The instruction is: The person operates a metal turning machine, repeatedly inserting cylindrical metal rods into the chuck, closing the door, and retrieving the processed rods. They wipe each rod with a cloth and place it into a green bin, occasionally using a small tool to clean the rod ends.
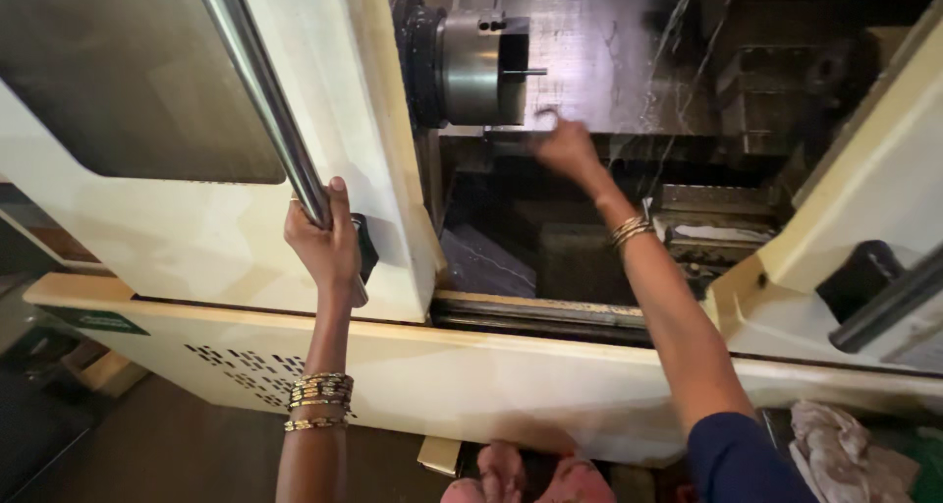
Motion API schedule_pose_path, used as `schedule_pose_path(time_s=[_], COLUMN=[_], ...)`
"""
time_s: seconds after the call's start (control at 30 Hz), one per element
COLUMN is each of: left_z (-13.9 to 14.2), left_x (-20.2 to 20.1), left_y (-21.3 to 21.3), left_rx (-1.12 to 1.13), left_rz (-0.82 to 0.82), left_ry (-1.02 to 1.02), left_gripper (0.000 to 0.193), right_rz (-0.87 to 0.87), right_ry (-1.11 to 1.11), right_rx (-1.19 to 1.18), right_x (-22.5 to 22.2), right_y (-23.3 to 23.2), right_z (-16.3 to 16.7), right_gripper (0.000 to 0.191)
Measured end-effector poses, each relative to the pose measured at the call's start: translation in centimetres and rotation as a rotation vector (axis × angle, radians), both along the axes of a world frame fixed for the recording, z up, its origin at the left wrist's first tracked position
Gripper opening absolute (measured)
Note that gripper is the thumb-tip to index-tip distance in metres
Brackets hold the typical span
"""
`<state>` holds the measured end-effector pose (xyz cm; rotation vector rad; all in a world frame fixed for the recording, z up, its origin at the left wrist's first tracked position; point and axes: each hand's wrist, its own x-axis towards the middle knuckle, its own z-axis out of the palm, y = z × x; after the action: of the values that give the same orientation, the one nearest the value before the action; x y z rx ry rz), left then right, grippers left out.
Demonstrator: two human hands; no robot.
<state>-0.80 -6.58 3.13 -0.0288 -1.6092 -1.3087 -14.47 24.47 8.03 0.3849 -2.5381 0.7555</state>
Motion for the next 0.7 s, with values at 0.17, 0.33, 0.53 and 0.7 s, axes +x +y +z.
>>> schedule_pose_path(time_s=[0.17,0.33,0.53,0.7], left_z=[-0.2,-0.5,0.4,1.1], left_x=[-0.2,-0.3,0.6,2.1], left_y=[-0.3,-0.7,-0.6,0.0], left_rx=[0.047,-0.022,0.087,0.130], left_rz=[-0.026,0.008,-0.182,-0.209], left_ry=[-0.006,0.017,0.026,-0.038], left_gripper=[0.037,0.040,0.026,0.033], right_rz=[-0.097,-0.163,-0.469,-0.711], right_ry=[0.067,0.336,0.942,0.832], right_rx=[0.487,0.419,0.226,0.222], right_x=[4.6,12.5,24.7,30.7], right_y=[1.1,7.1,23.9,36.4], right_z=[-2.5,0.6,6.1,6.8], right_gripper=[0.064,0.047,0.043,0.063])
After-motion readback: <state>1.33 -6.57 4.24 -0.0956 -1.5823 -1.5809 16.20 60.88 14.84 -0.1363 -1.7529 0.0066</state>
